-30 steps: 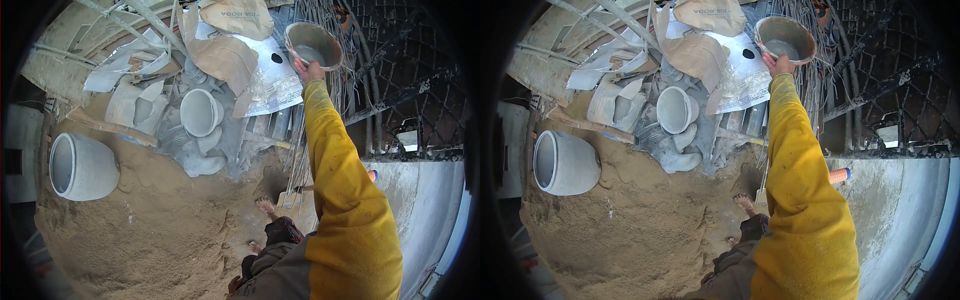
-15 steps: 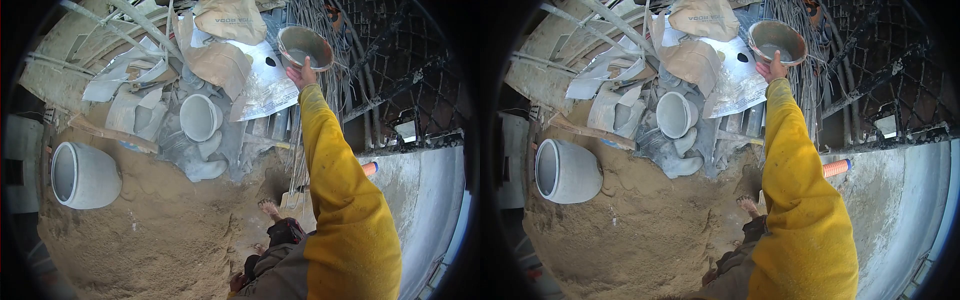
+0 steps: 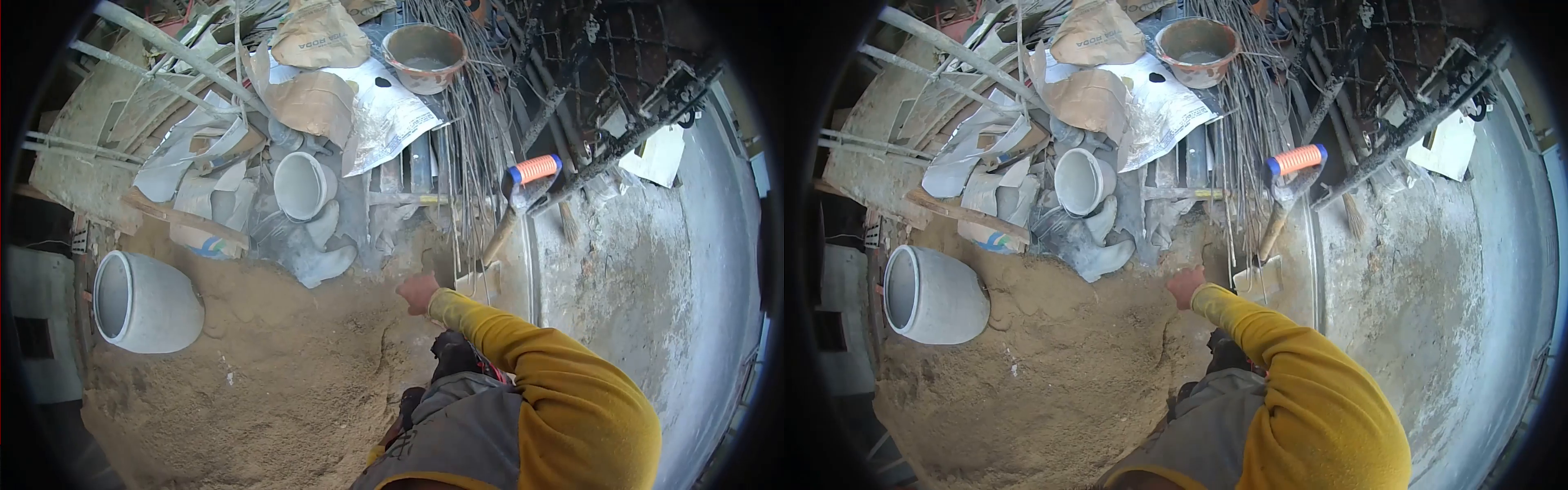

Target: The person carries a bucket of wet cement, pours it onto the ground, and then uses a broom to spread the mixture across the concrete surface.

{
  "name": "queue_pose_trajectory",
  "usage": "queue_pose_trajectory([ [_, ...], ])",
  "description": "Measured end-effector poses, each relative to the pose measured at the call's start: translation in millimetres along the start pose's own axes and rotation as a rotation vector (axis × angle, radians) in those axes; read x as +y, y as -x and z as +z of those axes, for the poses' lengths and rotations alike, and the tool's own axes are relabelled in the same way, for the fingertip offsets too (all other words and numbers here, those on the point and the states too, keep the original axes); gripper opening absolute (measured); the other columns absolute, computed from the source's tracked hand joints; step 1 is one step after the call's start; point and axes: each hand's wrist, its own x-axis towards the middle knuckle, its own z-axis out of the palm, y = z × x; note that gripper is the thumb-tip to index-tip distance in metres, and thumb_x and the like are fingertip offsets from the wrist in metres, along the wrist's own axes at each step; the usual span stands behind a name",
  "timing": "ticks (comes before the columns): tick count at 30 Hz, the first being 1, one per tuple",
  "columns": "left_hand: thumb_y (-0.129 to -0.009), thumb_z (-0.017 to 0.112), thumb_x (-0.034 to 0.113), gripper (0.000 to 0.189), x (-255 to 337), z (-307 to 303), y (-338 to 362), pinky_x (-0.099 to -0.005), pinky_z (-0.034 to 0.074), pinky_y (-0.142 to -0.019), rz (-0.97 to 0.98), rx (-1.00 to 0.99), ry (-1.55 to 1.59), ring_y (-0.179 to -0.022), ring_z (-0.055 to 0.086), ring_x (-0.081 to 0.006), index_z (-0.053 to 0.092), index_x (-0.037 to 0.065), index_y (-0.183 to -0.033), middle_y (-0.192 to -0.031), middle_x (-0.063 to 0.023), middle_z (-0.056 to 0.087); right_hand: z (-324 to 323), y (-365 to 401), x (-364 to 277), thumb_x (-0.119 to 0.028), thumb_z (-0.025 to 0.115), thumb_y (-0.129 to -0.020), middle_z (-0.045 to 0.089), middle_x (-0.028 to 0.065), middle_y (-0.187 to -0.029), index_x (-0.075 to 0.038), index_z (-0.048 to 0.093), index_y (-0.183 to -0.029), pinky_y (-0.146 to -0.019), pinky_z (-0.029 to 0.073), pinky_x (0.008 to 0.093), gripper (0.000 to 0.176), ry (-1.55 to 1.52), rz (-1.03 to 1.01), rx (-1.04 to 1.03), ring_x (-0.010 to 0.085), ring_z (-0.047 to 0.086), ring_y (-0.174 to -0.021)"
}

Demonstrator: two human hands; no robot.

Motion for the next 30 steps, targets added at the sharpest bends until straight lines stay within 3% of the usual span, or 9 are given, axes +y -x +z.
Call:
queue_pose_trajectory([
  [1,-0.087,0.071,0.029,0.069,-13.2,-6.0,-0.3,-0.0339,0.045,-0.100,-0.003,-0.035,-0.047,-0.119,0.057,-0.0251,0.041,-0.002,-0.142,-0.135,-0.0200,0.055,64.6,21.2,-11.3,-0.041,0.077,-0.070,0.060,0.0143,-0.124,-0.016,0.059,-0.129,-0.100,0.041,0.0584,0.066,-0.256,-0.080,0.151,0.0331,0.056,-0.119],
  [4,-0.086,0.072,0.030,0.072,-41.0,-15.1,-13.4,-0.0343,0.044,-0.101,0.006,-0.172,-0.193,-0.120,0.056,-0.0258,0.040,-0.002,-0.143,-0.136,-0.0205,0.054,172.1,113.6,-39.6,-0.043,0.079,-0.069,0.055,0.0130,-0.129,-0.018,0.058,-0.130,-0.099,0.036,0.0645,0.069,-0.584,0.063,0.055,0.0321,0.053,-0.122],
  [6,-0.085,0.072,0.030,0.074,-44.5,-15.7,-31.7,-0.0346,0.044,-0.102,0.028,-0.278,-0.297,-0.121,0.056,-0.0262,0.039,-0.002,-0.143,-0.136,-0.0208,0.053,187.1,202.9,-51.2,-0.048,0.079,-0.069,0.048,0.0133,-0.136,-0.018,0.056,-0.131,-0.101,0.033,0.0645,0.072,-0.318,0.280,0.029,0.0318,0.049,-0.128],
  [10,-0.084,0.073,0.032,0.077,-32.7,-4.0,-65.6,-0.0352,0.043,-0.103,0.075,-0.458,-0.540,-0.123,0.055,-0.0271,0.038,-0.002,-0.144,-0.137,-0.0215,0.053,280.2,311.6,-26.3,-0.047,0.078,-0.071,0.042,0.0180,-0.145,-0.016,0.045,-0.143,-0.106,0.033,0.0581,0.085,-0.792,0.869,0.173,0.0362,0.045,-0.131],
  [15,-0.078,0.076,0.028,0.084,57.4,29.8,-111.9,-0.0373,0.043,-0.104,0.089,-0.387,-1.065,-0.126,0.053,-0.0307,0.035,-0.003,-0.145,-0.140,-0.0236,0.049,477.4,426.0,52.5,-0.034,0.073,-0.079,0.066,0.0195,-0.112,-0.007,0.054,-0.133,-0.086,0.052,0.0456,0.063,-1.236,1.168,0.710,0.0327,0.067,-0.097],
  [19,-0.081,0.073,0.022,0.073,148.0,69.0,-150.4,-0.0357,0.047,-0.098,0.260,-0.296,-0.655,-0.117,0.058,-0.0267,0.040,-0.004,-0.141,-0.127,-0.0212,0.059,550.7,496.8,26.6,-0.024,0.068,-0.084,0.068,0.0145,-0.100,-0.006,0.062,-0.118,-0.065,0.054,0.0442,0.039,-1.911,1.545,1.021,0.0238,0.071,-0.078],
  [23,-0.083,0.070,0.019,0.065,219.7,148.8,-175.9,-0.0351,0.048,-0.096,0.265,-0.282,-0.591,-0.114,0.060,-0.0259,0.043,-0.004,-0.138,-0.123,-0.0192,0.062,660.5,523.1,-17.6,-0.023,0.065,-0.087,0.067,0.0103,-0.102,-0.010,0.060,-0.118,-0.064,0.052,0.0447,0.034,-2.076,1.632,0.597,0.0247,0.070,-0.077],
  [27,-0.084,0.069,0.020,0.062,242.6,226.5,-218.2,-0.0344,0.048,-0.096,0.346,-0.357,-0.958,-0.113,0.060,-0.0247,0.046,-0.004,-0.137,-0.118,-0.0172,0.064,663.9,542.2,-62.5,-0.024,0.065,-0.088,0.067,0.0092,-0.103,-0.013,0.060,-0.119,-0.063,0.051,0.0432,0.033,-2.402,1.570,0.544,0.0241,0.070,-0.077],
  [30,-0.085,0.068,0.022,0.063,262.9,308.0,-205.1,-0.0337,0.047,-0.097,0.392,-0.495,-0.847,-0.114,0.060,-0.0232,0.045,-0.004,-0.138,-0.122,-0.0168,0.063,661.9,552.2,-54.3,-0.024,0.063,-0.089,0.066,0.0084,-0.101,-0.013,0.060,-0.117,-0.063,0.051,0.0443,0.031,-2.388,1.588,0.507,0.0239,0.069,-0.075],
])
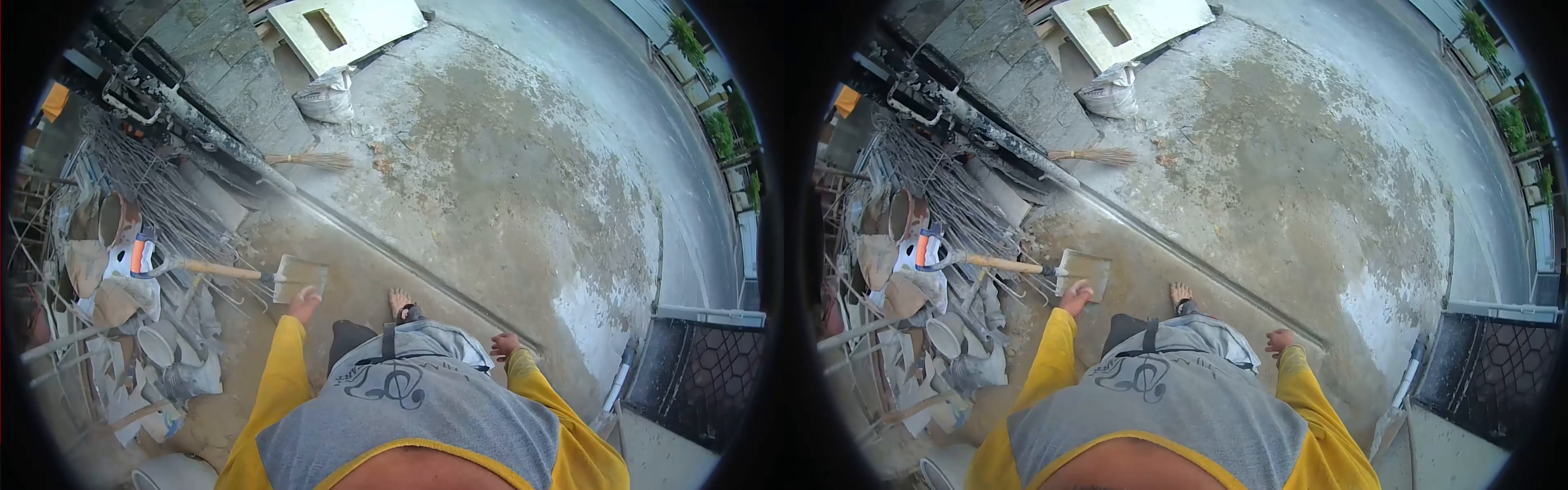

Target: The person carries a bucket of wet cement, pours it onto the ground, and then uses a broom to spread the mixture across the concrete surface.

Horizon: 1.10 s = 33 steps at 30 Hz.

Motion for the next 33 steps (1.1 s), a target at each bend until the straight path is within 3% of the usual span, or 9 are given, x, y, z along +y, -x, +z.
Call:
queue_pose_trajectory([
  [3,-0.085,0.066,0.023,0.063,95.3,29.3,6.3,-0.0333,0.046,-0.098,0.014,-0.054,-0.012,-0.117,0.058,-0.0240,0.045,-0.004,-0.138,-0.128,-0.0193,0.059,-1.7,-10.7,-43.5,-0.024,0.060,-0.091,0.066,0.0115,-0.101,-0.008,0.058,-0.120,-0.060,0.052,0.0408,0.033,-0.114,-0.112,-0.012,0.0240,0.069,-0.076],
  [8,-0.086,0.068,0.024,0.060,127.7,26.5,-34.9,-0.0347,0.045,-0.099,0.049,-0.089,-0.136,-0.116,0.058,-0.0259,0.048,-0.002,-0.136,-0.125,-0.0201,0.060,-0.7,-21.0,-134.7,-0.024,0.060,-0.092,0.066,0.0103,-0.098,-0.006,0.055,-0.122,-0.058,0.052,0.0365,0.036,-0.232,-0.324,-0.014,0.0221,0.068,-0.075],
  [16,-0.085,0.069,0.023,0.056,162.2,-23.7,-157.2,-0.0337,0.047,-0.096,-0.010,-0.087,-0.156,-0.111,0.060,-0.0227,0.052,-0.001,-0.133,-0.119,-0.0165,0.063,2.6,-32.6,-226.4,-0.024,0.060,-0.092,0.066,0.0105,-0.103,-0.005,0.054,-0.123,-0.062,0.052,0.0353,0.037,-0.298,-0.368,0.032,0.0222,0.069,-0.080],
  [18,-0.085,0.068,0.023,0.058,166.6,-36.3,-210.9,-0.0356,0.045,-0.100,0.009,-0.064,-0.140,-0.118,0.058,-0.0283,0.051,-0.005,-0.133,-0.128,-0.0223,0.059,4.0,-39.7,-219.9,-0.023,0.060,-0.092,0.066,0.0107,-0.102,-0.005,0.054,-0.123,-0.063,0.052,0.0357,0.037,-0.310,-0.289,0.060,0.0225,0.069,-0.079],
  [23,-0.083,0.068,0.023,0.057,191.7,-83.3,-340.9,-0.0348,0.045,-0.099,-0.085,-0.050,-0.194,-0.116,0.060,-0.0280,0.053,-0.005,-0.131,-0.124,-0.0194,0.063,10.5,-24.7,-215.5,-0.025,0.060,-0.089,0.067,0.0110,-0.097,-0.005,0.058,-0.120,-0.062,0.052,0.0395,0.037,-0.141,0.011,0.045,0.0234,0.066,-0.076],
  [24,-0.083,0.068,0.024,0.057,195.1,-96.5,-368.6,-0.0351,0.046,-0.099,-0.096,-0.023,-0.217,-0.115,0.061,-0.0285,0.054,-0.005,-0.129,-0.123,-0.0191,0.064,3.4,-18.8,-224.1,-0.025,0.060,-0.089,0.068,0.0112,-0.096,-0.006,0.060,-0.118,-0.060,0.052,0.0393,0.035,0.038,0.037,-0.051,0.0235,0.065,-0.074],
  [26,-0.081,0.069,0.025,0.055,183.2,-122.2,-426.7,-0.0360,0.046,-0.099,-0.139,0.072,-0.257,-0.116,0.061,-0.0294,0.057,-0.004,-0.126,-0.121,-0.0205,0.064,1.5,4.7,-264.8,-0.024,0.061,-0.089,0.068,0.0140,-0.093,-0.004,0.059,-0.119,-0.057,0.051,0.0347,0.036,0.003,0.158,-0.071,0.0231,0.067,-0.074],
  [30,-0.078,0.066,0.018,0.052,204.8,-166.7,-501.5,-0.0398,0.045,-0.101,-0.265,0.228,-0.671,-0.117,0.058,-0.0358,0.058,-0.002,-0.126,-0.124,-0.0241,0.062,-0.7,5.9,-332.0,-0.025,0.060,-0.093,0.068,0.0103,-0.093,-0.009,0.056,-0.117,-0.057,0.052,0.0342,0.029,-0.072,0.143,0.000,0.0215,0.068,-0.070],
  [33,-0.077,0.064,0.013,0.061,183.5,-195.5,-558.9,-0.0382,0.040,-0.108,-0.256,0.287,-0.901,-0.128,0.050,-0.0334,0.051,0.001,-0.135,-0.140,-0.0209,0.050,7.5,4.3,-363.6,-0.026,0.059,-0.094,0.068,0.0108,-0.093,-0.009,0.056,-0.117,-0.057,0.053,0.0329,0.029,-0.128,0.154,0.044,0.0205,0.068,-0.071],
])
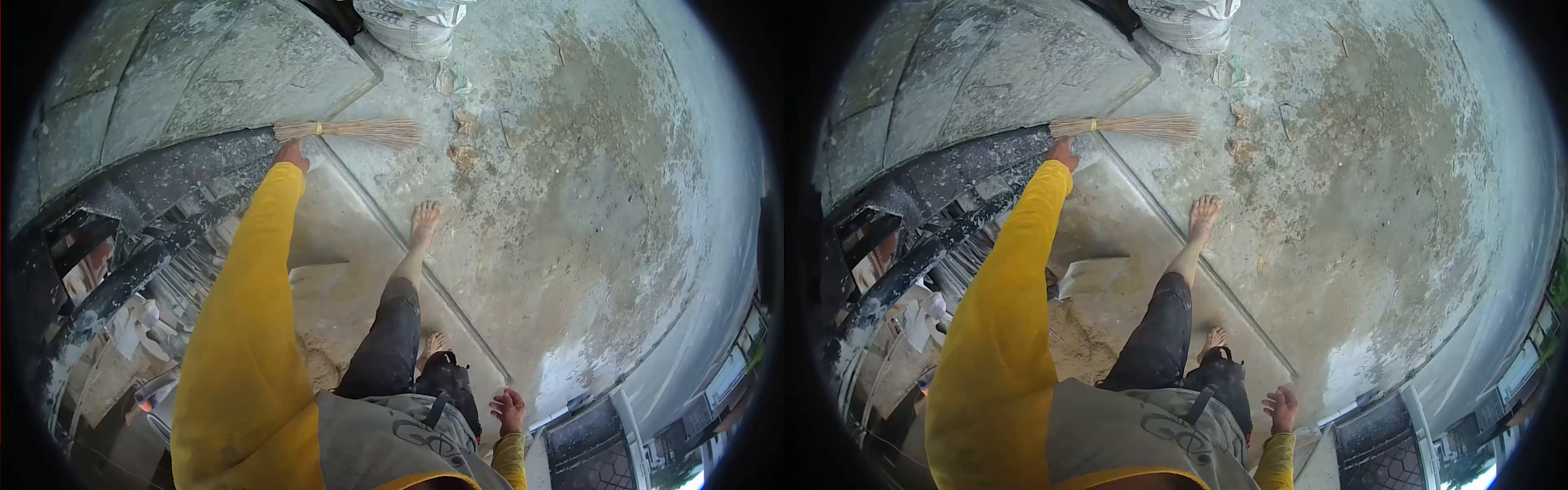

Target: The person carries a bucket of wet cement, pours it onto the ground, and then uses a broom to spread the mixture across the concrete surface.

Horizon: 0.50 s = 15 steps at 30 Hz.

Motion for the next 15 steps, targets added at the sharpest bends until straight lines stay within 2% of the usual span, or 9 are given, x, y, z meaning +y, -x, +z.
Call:
queue_pose_trajectory([
  [3,-0.076,0.067,0.012,0.077,-16.3,17.6,-58.5,-0.0366,0.035,-0.113,0.031,-0.040,-0.282,-0.139,0.038,-0.0279,0.037,0.006,-0.146,-0.152,-0.0131,0.037,21.0,10.0,-17.1,-0.025,0.058,-0.094,0.068,0.0109,-0.093,-0.008,0.055,-0.120,-0.059,0.054,0.0318,0.031,0.016,0.074,-0.043,0.0197,0.069,-0.072],
  [5,-0.076,0.072,0.014,0.085,17.9,-5.5,-53.0,-0.0410,0.030,-0.115,0.043,-0.142,-0.534,-0.143,0.031,-0.0246,0.030,0.010,-0.149,-0.153,-0.0082,0.035,26.3,10.2,-21.4,-0.024,0.058,-0.095,0.068,0.0109,-0.093,-0.008,0.055,-0.121,-0.060,0.054,0.0315,0.032,0.040,0.122,-0.078,0.0194,0.069,-0.073],
  [7,-0.074,0.076,0.016,0.091,0.1,23.2,-70.8,-0.0450,0.022,-0.118,0.090,-0.046,-0.688,-0.145,0.025,-0.0207,0.026,0.013,-0.151,-0.155,-0.0034,0.031,32.5,5.8,-17.9,-0.023,0.057,-0.095,0.068,0.0108,-0.094,-0.006,0.053,-0.124,-0.062,0.055,0.0303,0.033,0.076,0.136,-0.180,0.0189,0.069,-0.075],
  [9,-0.074,0.078,0.020,0.092,23.9,14.9,-60.1,-0.0467,0.015,-0.119,0.065,-0.050,-0.739,-0.143,0.028,-0.0197,0.027,0.015,-0.150,-0.151,-0.0014,0.037,40.1,4.0,-28.3,-0.020,0.057,-0.095,0.068,0.0111,-0.095,-0.004,0.052,-0.124,-0.063,0.055,0.0306,0.033,0.036,0.185,-0.212,0.0180,0.068,-0.075],
  [10,-0.074,0.077,0.018,0.093,37.4,12.6,-55.9,-0.0465,0.017,-0.117,0.033,-0.036,-0.764,-0.136,0.036,-0.0205,0.025,0.017,-0.151,-0.144,-0.0017,0.042,44.5,-0.9,-28.3,-0.020,0.058,-0.095,0.067,0.0110,-0.093,-0.004,0.052,-0.124,-0.064,0.055,0.0298,0.034,-0.015,0.222,-0.167,0.0178,0.068,-0.074],
  [11,-0.072,0.078,0.017,0.090,26.3,24.4,-62.2,-0.0471,0.023,-0.114,0.087,0.046,-0.820,-0.130,0.040,-0.0213,0.030,0.020,-0.148,-0.138,-0.0028,0.045,46.6,-3.3,-31.6,-0.021,0.058,-0.095,0.067,0.0104,-0.093,-0.003,0.052,-0.124,-0.063,0.054,0.0294,0.034,-0.047,0.192,-0.175,0.0172,0.067,-0.074],
  [13,-0.081,0.069,0.013,0.056,10.7,42.7,-75.3,-0.0460,0.034,-0.103,0.118,0.181,-0.900,-0.127,0.042,-0.0221,0.048,0.022,-0.133,-0.137,-0.0039,0.045,47.9,-15.0,-27.9,-0.022,0.058,-0.095,0.066,0.0090,-0.095,-0.002,0.053,-0.125,-0.065,0.053,0.0273,0.036,-0.041,0.121,-0.156,0.0150,0.066,-0.078],
  [14,-0.087,0.063,0.013,0.047,35.5,32.6,-64.9,-0.0460,0.035,-0.103,0.019,0.101,-0.932,-0.127,0.043,-0.0228,0.051,0.024,-0.130,-0.139,-0.0044,0.044,51.3,-16.8,-42.4,-0.022,0.058,-0.096,0.066,0.0077,-0.096,-0.003,0.054,-0.126,-0.066,0.052,0.0252,0.036,0.003,0.139,-0.152,0.0136,0.066,-0.078],
  [15,-0.089,0.062,0.014,0.047,2.3,45.3,-79.0,-0.0474,0.035,-0.105,0.094,0.248,-0.925,-0.128,0.044,-0.0240,0.049,0.026,-0.132,-0.140,-0.0046,0.044,53.6,-20.7,-41.9,-0.020,0.059,-0.095,0.066,0.0070,-0.095,-0.001,0.054,-0.125,-0.064,0.051,0.0245,0.036,-0.070,0.110,-0.131,0.0121,0.064,-0.074],
])
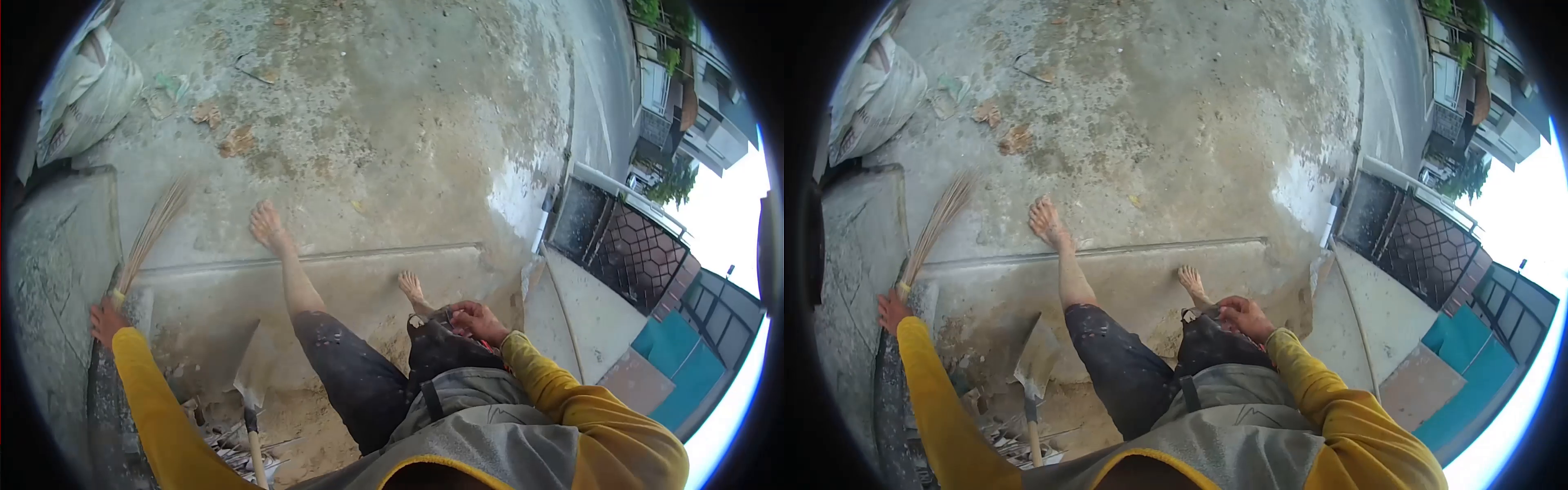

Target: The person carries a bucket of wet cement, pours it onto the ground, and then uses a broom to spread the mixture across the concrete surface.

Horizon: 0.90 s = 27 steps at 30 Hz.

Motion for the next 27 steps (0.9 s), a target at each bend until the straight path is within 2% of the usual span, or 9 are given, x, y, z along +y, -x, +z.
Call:
queue_pose_trajectory([
  [7,-0.086,0.068,0.017,0.060,-36.8,-7.8,18.9,-0.0454,0.045,-0.098,0.248,-0.345,0.320,-0.114,0.059,-0.0366,0.038,0.010,-0.138,-0.128,-0.0179,0.059,-43.8,-66.8,57.8,-0.026,0.059,-0.095,0.065,0.0123,-0.105,0.001,0.051,-0.128,-0.073,0.052,0.0280,0.044,-0.111,-0.313,0.119,0.0184,0.065,-0.088],
  [9,-0.085,0.068,0.018,0.056,-45.5,-37.0,77.0,-0.0441,0.046,-0.096,0.230,-0.283,0.537,-0.114,0.059,-0.0377,0.042,0.004,-0.132,-0.125,-0.0212,0.059,-62.8,-141.5,144.5,-0.038,0.056,-0.095,0.054,0.0236,-0.127,0.001,0.042,-0.137,-0.092,0.048,0.0390,0.059,0.814,-0.410,0.708,0.0300,0.058,-0.115],
  [10,-0.085,0.069,0.018,0.053,-42.1,-52.3,109.9,-0.0440,0.045,-0.096,0.202,-0.232,0.691,-0.112,0.059,-0.0376,0.045,0.001,-0.129,-0.123,-0.0225,0.060,-55.5,-140.4,142.2,-0.038,0.056,-0.095,0.054,0.0236,-0.127,0.001,0.042,-0.137,-0.092,0.048,0.0390,0.059,0.773,-0.437,0.704,0.0300,0.058,-0.115],
  [12,-0.085,0.069,0.022,0.048,-27.9,-81.8,174.6,-0.0360,0.048,-0.088,0.128,-0.314,1.066,-0.096,0.059,-0.0231,0.049,-0.001,-0.123,-0.109,-0.0153,0.060,-40.3,-111.3,106.1,-0.047,0.056,-0.093,0.040,0.0287,-0.141,-0.006,0.039,-0.142,-0.107,0.036,0.0473,0.067,0.452,-0.184,0.084,0.0407,0.044,-0.129],
  [15,-0.089,0.070,0.027,0.047,46.0,-179.7,299.2,-0.0352,0.049,-0.082,0.047,-0.155,1.430,-0.093,0.058,-0.0207,0.049,-0.002,-0.120,-0.106,-0.0145,0.060,-98.3,-52.2,32.4,-0.053,0.056,-0.090,0.041,0.0285,-0.141,-0.007,0.031,-0.147,-0.114,0.026,0.0434,0.077,0.581,-0.355,0.065,0.0421,0.043,-0.131],
  [16,-0.089,0.069,0.027,0.045,72.7,-232.9,337.7,-0.0348,0.050,-0.080,0.107,-0.318,1.467,-0.090,0.059,-0.0201,0.048,-0.001,-0.118,-0.102,-0.0140,0.061,-108.9,-54.5,28.2,-0.053,0.056,-0.090,0.041,0.0285,-0.141,-0.007,0.031,-0.147,-0.114,0.026,0.0434,0.077,0.533,-0.398,0.087,0.0421,0.043,-0.131],
  [18,-0.090,0.068,0.026,0.043,134.0,-298.5,403.8,-0.0318,0.052,-0.071,0.270,-0.307,1.437,-0.079,0.062,-0.0195,0.048,0.002,-0.118,-0.096,-0.0148,0.063,-123.8,-56.0,26.2,-0.052,0.054,-0.090,0.037,0.0214,-0.148,-0.011,0.029,-0.150,-0.112,0.028,0.0505,0.077,0.512,-0.783,0.207,0.0430,0.041,-0.133],
  [22,-0.088,0.071,0.017,0.037,275.6,-419.9,512.0,-0.0285,0.051,-0.070,0.644,-0.464,1.434,-0.082,0.063,-0.0154,0.049,0.002,-0.113,-0.093,-0.0139,0.065,-132.0,-68.5,37.4,-0.059,0.055,-0.090,0.058,0.0227,-0.123,0.000,0.037,-0.143,-0.093,0.045,0.0470,0.081,-0.240,-0.815,-0.307,0.0310,0.062,-0.106],
  [27,-0.083,0.070,0.039,0.054,411.8,-561.7,670.1,-0.0440,0.050,-0.083,1.203,-0.109,0.559,-0.096,0.066,-0.0354,0.049,0.004,-0.120,-0.107,-0.0185,0.067,-237.0,-30.2,49.8,-0.045,0.068,-0.086,0.062,0.0140,-0.100,0.002,0.047,-0.128,-0.075,0.051,0.0377,0.067,-1.163,-0.505,-0.219,0.0224,0.062,-0.082],
])
